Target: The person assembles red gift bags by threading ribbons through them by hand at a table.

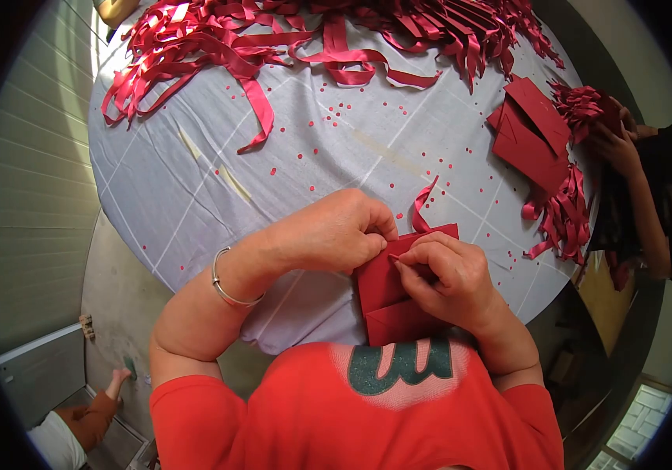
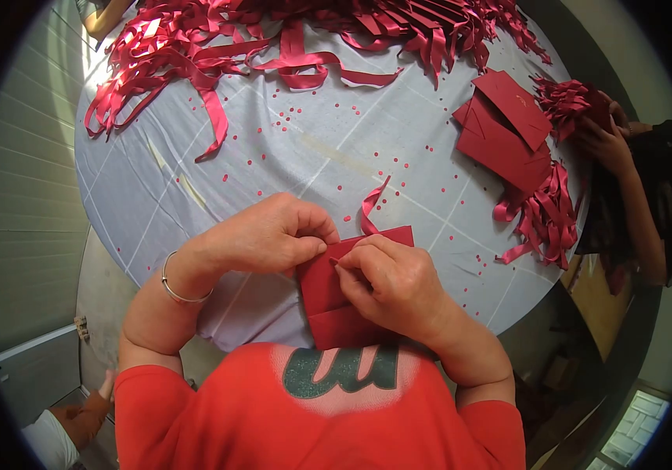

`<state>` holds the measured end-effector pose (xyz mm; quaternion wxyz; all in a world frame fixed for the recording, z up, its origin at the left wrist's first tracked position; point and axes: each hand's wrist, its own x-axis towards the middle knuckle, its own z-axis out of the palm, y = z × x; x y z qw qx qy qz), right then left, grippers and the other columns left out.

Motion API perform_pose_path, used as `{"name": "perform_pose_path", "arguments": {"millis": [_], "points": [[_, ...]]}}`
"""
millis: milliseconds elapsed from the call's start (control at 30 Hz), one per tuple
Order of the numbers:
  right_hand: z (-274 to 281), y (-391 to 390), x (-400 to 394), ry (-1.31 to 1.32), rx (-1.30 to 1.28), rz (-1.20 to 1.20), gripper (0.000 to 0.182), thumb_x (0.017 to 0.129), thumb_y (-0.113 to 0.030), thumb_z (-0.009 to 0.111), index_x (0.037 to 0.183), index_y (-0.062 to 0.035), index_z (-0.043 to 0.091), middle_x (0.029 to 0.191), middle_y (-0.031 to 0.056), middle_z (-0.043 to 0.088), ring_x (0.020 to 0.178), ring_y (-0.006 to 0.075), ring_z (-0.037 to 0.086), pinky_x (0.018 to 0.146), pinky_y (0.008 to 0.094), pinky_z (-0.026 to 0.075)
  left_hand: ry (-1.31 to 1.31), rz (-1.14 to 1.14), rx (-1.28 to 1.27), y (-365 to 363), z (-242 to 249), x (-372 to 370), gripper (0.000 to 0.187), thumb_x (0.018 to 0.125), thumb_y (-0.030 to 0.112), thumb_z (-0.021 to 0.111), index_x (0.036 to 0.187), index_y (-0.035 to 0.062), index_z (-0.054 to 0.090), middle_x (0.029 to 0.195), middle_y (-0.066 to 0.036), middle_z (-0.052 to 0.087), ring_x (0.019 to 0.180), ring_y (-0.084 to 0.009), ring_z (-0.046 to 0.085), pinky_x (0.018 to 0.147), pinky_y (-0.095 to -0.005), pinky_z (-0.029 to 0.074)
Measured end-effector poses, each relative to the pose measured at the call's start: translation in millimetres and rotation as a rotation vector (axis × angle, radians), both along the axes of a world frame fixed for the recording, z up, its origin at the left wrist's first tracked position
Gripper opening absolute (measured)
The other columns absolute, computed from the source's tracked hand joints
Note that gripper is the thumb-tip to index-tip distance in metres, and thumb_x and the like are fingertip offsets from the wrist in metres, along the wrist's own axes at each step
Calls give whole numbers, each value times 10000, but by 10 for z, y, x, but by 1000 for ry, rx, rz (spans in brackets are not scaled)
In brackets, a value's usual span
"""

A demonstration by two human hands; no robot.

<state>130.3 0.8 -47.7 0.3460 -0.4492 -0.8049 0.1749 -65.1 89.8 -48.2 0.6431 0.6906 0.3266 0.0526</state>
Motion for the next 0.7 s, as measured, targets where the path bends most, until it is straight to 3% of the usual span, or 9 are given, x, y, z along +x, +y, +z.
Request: {"name": "perform_pose_path", "arguments": {"millis": [100, 267, 433, 533, 600, 700], "points": [[-12, -17, -17, -90, 44, 5, 158, 720, -7, 729, 799, -45, 598, 717, 75, 600, 594, 226, 623, 490, 320, 497, -12, 10, 69, -17, -36, 2, 174, 847, 48, 576, 968, -18, 683, 694, -71, 658, 590, -96, 605, 554, -271, 499], [-7, -60, -96, -410, 182, 65, 103, 757, -37, 620, 764, -52, 519, 719, 77, 520, 560, 203, 561, 470, 318, 469, -95, 32, 186, -44, -97, 1, 180, 817, 25, 568, 938, -28, 691, 670, -99, 655, 580, -116, 613, 555, -296, 494], [42, -135, -265, -585, 166, 11, 93, 759, -44, 580, 744, -59, 490, 693, 65, 480, 524, 183, 544, 454, 305, 460, -19, 14, 32, -66, -23, -6, 190, 797, -2, 539, 918, -54, 677, 651, -120, 642, 544, -143, 609, 539, -310, 486], [85, -79, -300, -550, 51, -19, 66, 775, -45, 579, 740, -33, 525, 695, 114, 532, 547, 253, 580, 496, 356, 489, -33, 10, 33, -72, -27, -16, 195, 782, -16, 519, 895, -62, 671, 649, -123, 641, 537, -153, 608, 535, -316, 485], [153, 6, -319, -356, -206, -36, 88, 800, -60, 582, 747, 9, 567, 713, 191, 593, 625, 348, 621, 568, 428, 510, -14, -12, 57, -98, -19, -8, 199, 775, -20, 514, 890, -64, 670, 649, -123, 641, 536, -155, 608, 535, -320, 484], [230, 52, -375, -370, -348, -92, 126, 816, -92, 598, 777, 28, 598, 746, 232, 629, 700, 408, 634, 626, 478, 508, -1, -15, 45, -87, -17, -14, 204, 763, -24, 507, 881, -67, 667, 649, -129, 639, 531, -160, 607, 534, -327, 482]]}}
